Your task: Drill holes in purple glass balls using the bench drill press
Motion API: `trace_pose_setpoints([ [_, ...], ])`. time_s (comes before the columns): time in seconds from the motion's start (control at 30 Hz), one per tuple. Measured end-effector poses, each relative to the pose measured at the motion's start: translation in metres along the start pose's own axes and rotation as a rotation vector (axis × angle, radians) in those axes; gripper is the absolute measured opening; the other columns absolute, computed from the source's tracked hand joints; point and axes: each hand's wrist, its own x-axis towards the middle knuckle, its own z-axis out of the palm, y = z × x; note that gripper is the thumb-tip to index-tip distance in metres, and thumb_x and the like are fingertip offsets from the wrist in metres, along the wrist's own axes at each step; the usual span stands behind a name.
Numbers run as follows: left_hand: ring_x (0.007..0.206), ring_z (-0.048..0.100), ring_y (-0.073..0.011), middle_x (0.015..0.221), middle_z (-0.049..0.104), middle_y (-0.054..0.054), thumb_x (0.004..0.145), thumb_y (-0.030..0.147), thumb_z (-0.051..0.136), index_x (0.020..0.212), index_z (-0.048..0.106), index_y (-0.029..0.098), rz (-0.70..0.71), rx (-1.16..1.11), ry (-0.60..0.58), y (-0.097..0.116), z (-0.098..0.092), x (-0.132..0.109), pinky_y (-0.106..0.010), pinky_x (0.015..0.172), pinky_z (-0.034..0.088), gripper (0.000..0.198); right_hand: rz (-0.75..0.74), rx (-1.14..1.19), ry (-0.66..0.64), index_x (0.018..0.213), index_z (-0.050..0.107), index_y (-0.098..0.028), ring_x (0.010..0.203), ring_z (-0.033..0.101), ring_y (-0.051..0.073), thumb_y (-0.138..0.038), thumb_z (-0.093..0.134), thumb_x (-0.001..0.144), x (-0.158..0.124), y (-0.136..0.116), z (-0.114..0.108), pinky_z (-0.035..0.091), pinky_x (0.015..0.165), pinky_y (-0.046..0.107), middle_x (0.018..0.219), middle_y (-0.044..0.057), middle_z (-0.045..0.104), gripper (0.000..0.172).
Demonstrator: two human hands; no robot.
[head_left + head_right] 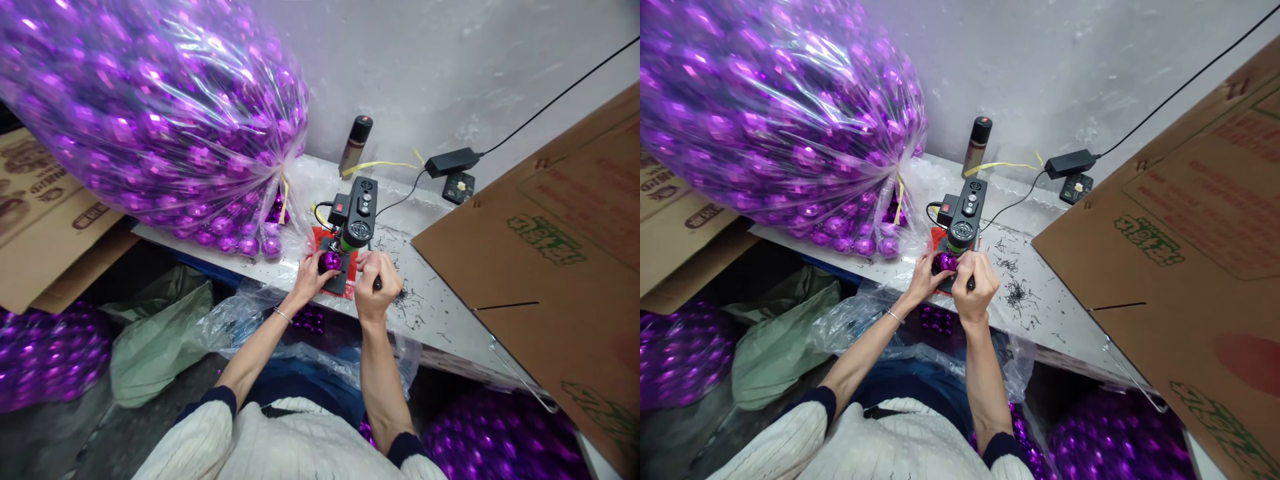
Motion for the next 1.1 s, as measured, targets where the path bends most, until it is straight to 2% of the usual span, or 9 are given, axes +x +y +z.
trace_pose_setpoints([
  [0.2, 0.108, 0.064, -0.0280, 0.113, 0.070, -0.012, 0.077, 0.045, 0.080, 0.121, 0.057, 0.017, 0.077, -0.017, 0.014, 0.002, 0.006, -0.004, -0.046, 0.101, 0.046, 0.057, -0.020, -0.006, 0.001, 0.070, 0.050, -0.022, 0.067, 0.058, 0.014, -0.015, 0.042, 0.096, 0.000, -0.001, -0.001, 0.045, 0.065, 0.029, 0.068, 0.001, 0.057, 0.028],
  [0.33, 0.111, 0.065, -0.0269, 0.119, 0.068, -0.013, 0.078, 0.044, 0.078, 0.126, 0.055, 0.016, 0.028, -0.127, 0.016, 0.003, 0.013, -0.004, -0.042, 0.096, 0.051, 0.060, -0.022, -0.004, -0.020, 0.070, 0.049, -0.022, 0.068, 0.059, 0.013, -0.014, 0.042, 0.096, -0.001, 0.000, -0.003, 0.046, 0.065, 0.028, 0.068, 0.001, 0.057, 0.028],
  [0.47, 0.114, 0.065, -0.0255, 0.124, 0.067, -0.013, 0.080, 0.041, 0.077, 0.130, 0.054, 0.017, 0.007, -0.199, -0.010, 0.003, 0.013, -0.006, -0.040, 0.099, 0.051, 0.060, -0.053, -0.016, -0.035, 0.072, 0.050, -0.021, 0.069, 0.060, 0.013, -0.013, 0.042, 0.095, -0.007, 0.002, -0.003, 0.047, 0.066, 0.028, 0.071, 0.001, 0.059, 0.026],
  [0.77, 0.115, 0.064, -0.0253, 0.124, 0.067, -0.011, 0.083, 0.038, 0.075, 0.131, 0.054, 0.019, -0.022, -0.232, -0.038, 0.004, 0.008, -0.007, -0.041, 0.100, 0.051, 0.055, -0.200, -0.055, 0.015, 0.077, 0.051, -0.021, 0.071, 0.063, 0.013, -0.009, 0.040, 0.093, -0.044, 0.030, 0.010, 0.049, 0.065, 0.027, 0.073, 0.001, 0.061, 0.023],
  [1.1, 0.115, 0.065, -0.0255, 0.124, 0.068, -0.011, 0.082, 0.037, 0.075, 0.130, 0.055, 0.020, -0.034, -0.221, -0.036, 0.005, 0.008, -0.007, -0.042, 0.099, 0.052, 0.055, -0.169, -0.025, 0.031, 0.078, 0.050, -0.022, 0.071, 0.061, 0.015, -0.016, 0.039, 0.094, -0.055, 0.042, 0.015, 0.048, 0.065, 0.032, 0.078, 0.003, 0.062, 0.021],
])
